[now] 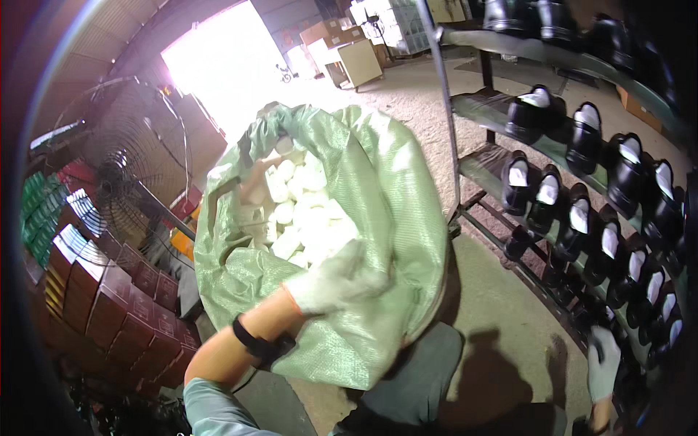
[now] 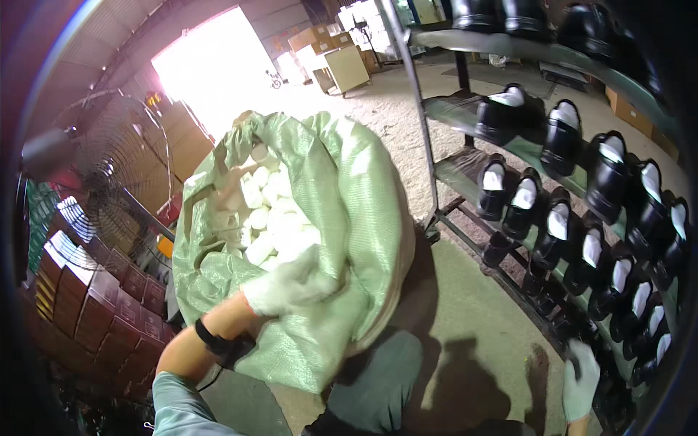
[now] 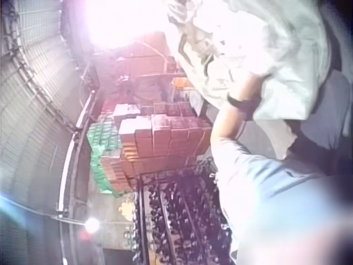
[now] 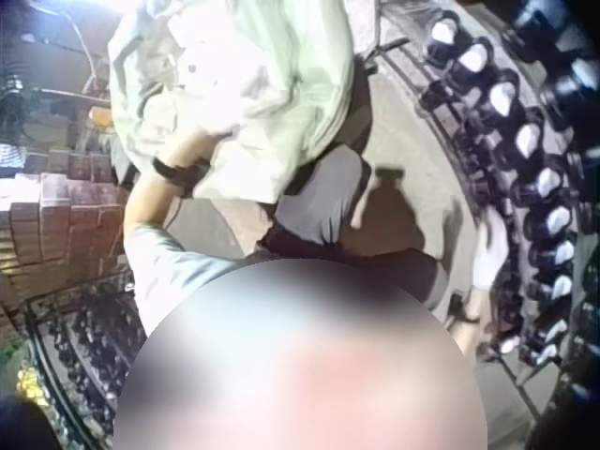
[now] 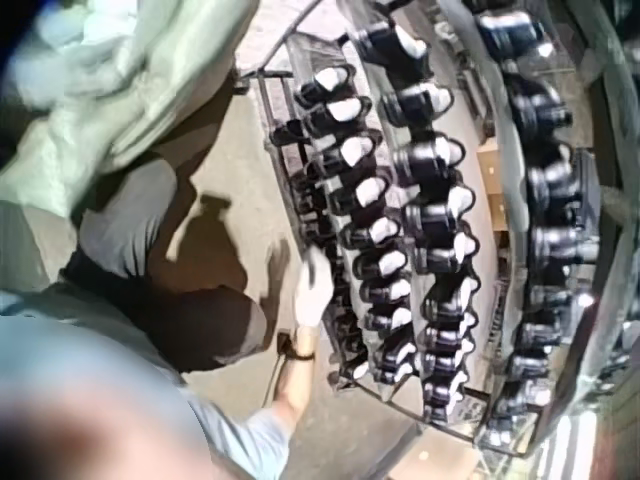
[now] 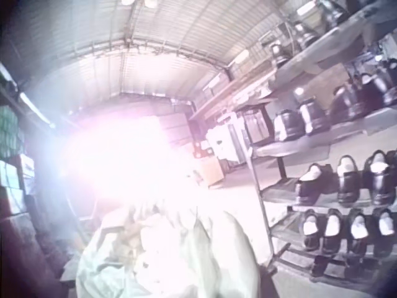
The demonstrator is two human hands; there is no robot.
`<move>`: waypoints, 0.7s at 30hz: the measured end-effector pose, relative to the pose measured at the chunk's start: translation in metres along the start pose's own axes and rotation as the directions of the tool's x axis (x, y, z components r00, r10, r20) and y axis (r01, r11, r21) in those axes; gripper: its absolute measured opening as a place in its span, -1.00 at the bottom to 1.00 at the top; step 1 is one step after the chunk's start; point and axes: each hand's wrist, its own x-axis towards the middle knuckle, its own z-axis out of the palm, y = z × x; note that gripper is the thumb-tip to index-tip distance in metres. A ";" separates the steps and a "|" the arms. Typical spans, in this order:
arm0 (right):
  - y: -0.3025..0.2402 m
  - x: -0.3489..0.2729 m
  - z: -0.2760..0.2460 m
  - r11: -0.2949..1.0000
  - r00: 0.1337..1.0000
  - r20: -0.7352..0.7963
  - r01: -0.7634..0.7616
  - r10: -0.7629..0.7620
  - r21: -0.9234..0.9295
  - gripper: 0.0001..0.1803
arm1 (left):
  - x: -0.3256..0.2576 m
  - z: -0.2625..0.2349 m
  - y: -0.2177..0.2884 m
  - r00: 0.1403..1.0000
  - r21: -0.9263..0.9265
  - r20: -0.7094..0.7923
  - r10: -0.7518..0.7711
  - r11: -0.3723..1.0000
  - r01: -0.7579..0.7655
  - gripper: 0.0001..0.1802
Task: Stuffing finished black shoes with white paper or foam material to maintain their shape.
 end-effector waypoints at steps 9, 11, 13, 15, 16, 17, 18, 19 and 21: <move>-0.485 0.275 0.250 0.652 0.747 0.145 0.644 -0.649 -0.400 -0.15 | -0.001 -0.055 0.011 0.980 0.440 0.187 0.072 0.886 -0.149 -0.39; -0.499 0.319 0.275 0.531 0.842 0.258 0.507 -0.474 -0.679 -0.23 | -0.050 -0.087 -0.044 0.912 0.843 -0.332 0.240 0.509 0.173 -0.32; -0.485 0.358 0.282 0.783 0.910 0.285 0.407 -0.301 -0.471 -0.31 | -0.104 -0.128 -0.091 0.663 0.627 -0.749 0.009 0.334 0.704 0.09; -0.476 0.384 0.296 0.875 0.901 0.174 0.428 -0.396 -0.227 -0.36 | -0.195 -0.154 -0.174 0.438 0.453 -0.891 0.116 0.196 0.870 0.24; -0.452 0.415 0.303 0.831 0.833 -0.026 0.553 -0.553 0.052 -0.48 | -0.210 -0.156 -0.178 0.227 0.185 -0.952 -0.207 0.205 0.961 0.03; -0.431 0.445 0.305 0.680 0.738 -0.262 0.674 -0.622 0.288 -0.57 | -0.216 -0.157 -0.180 -0.006 -0.079 -0.863 -0.505 0.124 0.989 -0.17; -0.449 0.444 0.292 0.595 0.919 -0.005 0.260 -0.394 0.760 -0.64 | -0.249 -0.153 -0.201 0.054 -0.010 -0.856 -0.514 0.122 0.993 -0.41; -0.466 0.442 0.260 0.329 0.905 0.350 -0.264 -0.240 0.907 -0.69 | -0.273 -0.152 -0.220 0.140 0.066 -0.840 -0.524 0.156 0.985 -0.57; -0.456 0.439 0.228 0.364 0.944 0.303 -0.240 -0.128 0.900 -0.69 | -0.274 -0.164 -0.232 0.238 -0.025 -0.853 -0.465 0.491 0.871 -0.63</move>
